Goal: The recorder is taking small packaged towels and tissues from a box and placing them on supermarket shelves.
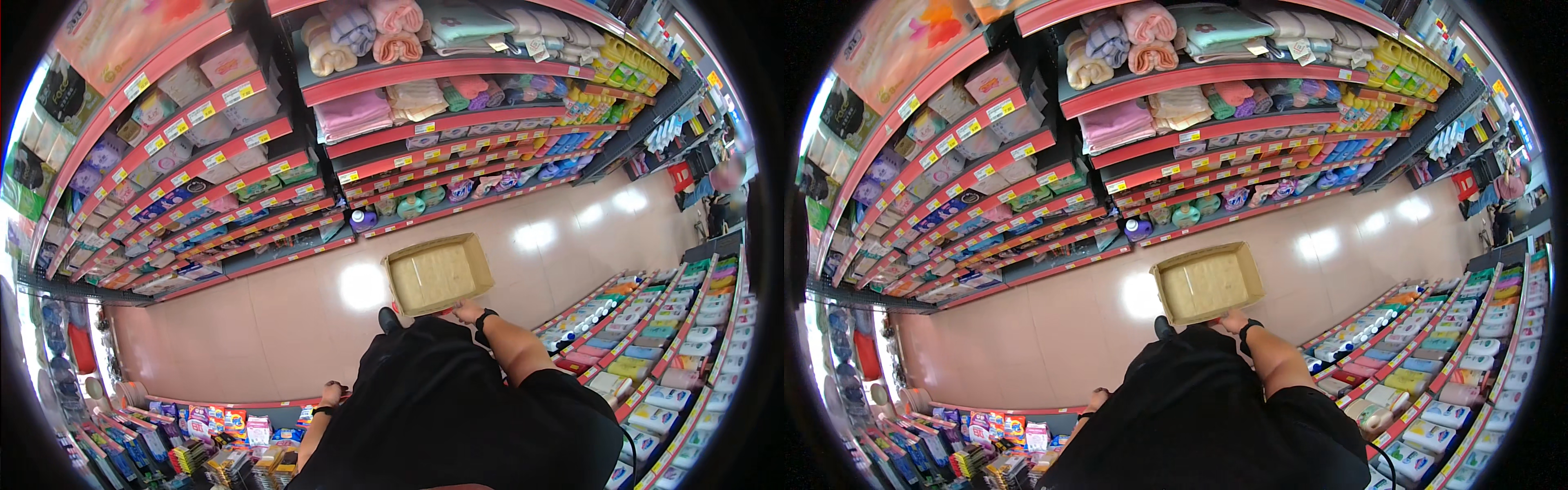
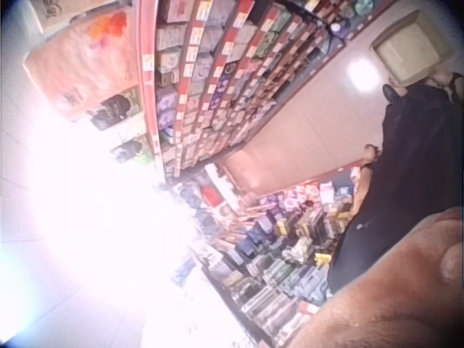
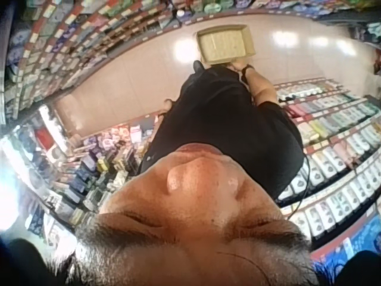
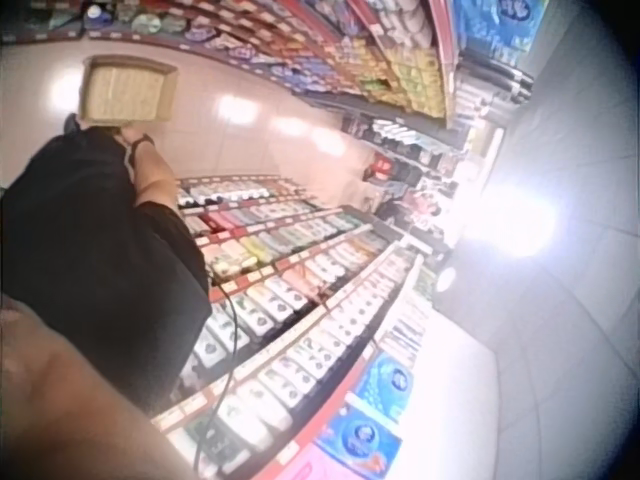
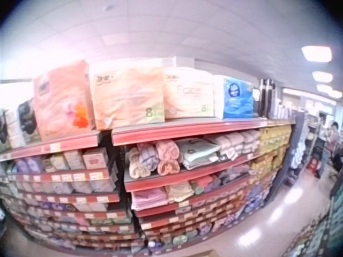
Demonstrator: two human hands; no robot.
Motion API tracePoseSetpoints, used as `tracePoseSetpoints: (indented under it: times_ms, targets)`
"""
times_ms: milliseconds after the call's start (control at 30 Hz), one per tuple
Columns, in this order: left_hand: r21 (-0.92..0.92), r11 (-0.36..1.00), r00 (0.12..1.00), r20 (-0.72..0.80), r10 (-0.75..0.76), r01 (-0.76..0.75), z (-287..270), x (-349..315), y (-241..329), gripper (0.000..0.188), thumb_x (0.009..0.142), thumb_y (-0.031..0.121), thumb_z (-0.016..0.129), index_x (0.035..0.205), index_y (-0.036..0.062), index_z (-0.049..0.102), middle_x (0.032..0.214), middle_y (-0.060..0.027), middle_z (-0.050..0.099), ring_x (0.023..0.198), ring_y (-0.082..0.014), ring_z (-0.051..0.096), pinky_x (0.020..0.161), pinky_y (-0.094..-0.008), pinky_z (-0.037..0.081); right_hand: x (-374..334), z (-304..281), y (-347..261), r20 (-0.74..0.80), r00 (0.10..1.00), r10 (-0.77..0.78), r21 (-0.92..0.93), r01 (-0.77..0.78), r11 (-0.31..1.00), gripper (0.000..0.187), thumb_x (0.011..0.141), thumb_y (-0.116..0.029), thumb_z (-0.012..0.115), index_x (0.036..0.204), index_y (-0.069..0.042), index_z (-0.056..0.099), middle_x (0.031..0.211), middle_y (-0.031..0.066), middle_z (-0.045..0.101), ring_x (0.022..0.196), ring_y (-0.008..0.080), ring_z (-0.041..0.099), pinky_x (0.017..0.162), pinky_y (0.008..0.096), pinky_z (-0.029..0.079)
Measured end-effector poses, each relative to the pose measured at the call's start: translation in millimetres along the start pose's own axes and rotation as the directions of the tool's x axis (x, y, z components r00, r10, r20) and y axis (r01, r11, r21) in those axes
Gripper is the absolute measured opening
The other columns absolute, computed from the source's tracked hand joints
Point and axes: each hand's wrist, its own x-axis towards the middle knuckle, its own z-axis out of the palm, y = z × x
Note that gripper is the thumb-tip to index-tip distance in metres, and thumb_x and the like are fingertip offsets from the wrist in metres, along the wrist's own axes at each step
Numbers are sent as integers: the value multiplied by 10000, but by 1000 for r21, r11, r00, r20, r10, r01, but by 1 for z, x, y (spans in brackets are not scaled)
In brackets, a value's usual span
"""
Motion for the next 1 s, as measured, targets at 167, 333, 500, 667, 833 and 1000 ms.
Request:
tracePoseSetpoints:
  times_ms: [167,333,500,667,833,1000]
  targets:
    - [57,998,1000,-15,-3,4,9,-5,13,231,866,37,347,1032,-24,496,990,-228,647,758,-323,682,625,-432,581,18,1,32,37,998,52,28,-53,998,229,855,-187,589,1014,-27,626,755,59,609,633,164,596,500,320,477]
    - [239,971,1000,5,-16,15,15,-17,35,214,870,36,358,1031,-10,491,1021,-233,645,738,-315,678,582,-412,562,3,-13,31,28,1000,7,99,-9,995,299,853,-214,589,1068,-9,625,765,90,629,637,174,597,523,321,480]
    - [284,958,999,10,35,-37,46,-25,58,210,871,41,384,1052,-5,481,1035,-231,640,794,-309,669,651,-422,549,8,-24,72,18,999,43,245,-46,968,344,862,-237,572,1132,-27,617,790,76,630,650,177,601,549,321,482]
    - [300,944,990,51,129,-139,73,-21,95,209,861,28,416,1060,6,479,1022,-220,640,844,-314,662,725,-431,542,22,-24,143,18,981,195,204,-195,959,340,855,-232,561,1120,-34,640,770,87,642,639,194,614,547,340,495]
    - [313,944,995,32,97,-102,94,-48,130,183,853,11,456,1034,18,487,1028,-227,639,857,-320,663,732,-422,541,20,-30,150,8,976,217,205,-214,955,298,846,-233,553,1022,-17,658,718,114,648,584,220,615,527,358,500]
    - [517,849,993,77,86,-114,74,-26,126,225,813,52,571,1018,-39,564,898,-146,668,831,-234,643,723,-353,523,23,-18,153,-117,986,122,301,-82,950,288,840,-252,555,975,-20,662,709,116,650,579,227,620,530,355,510]
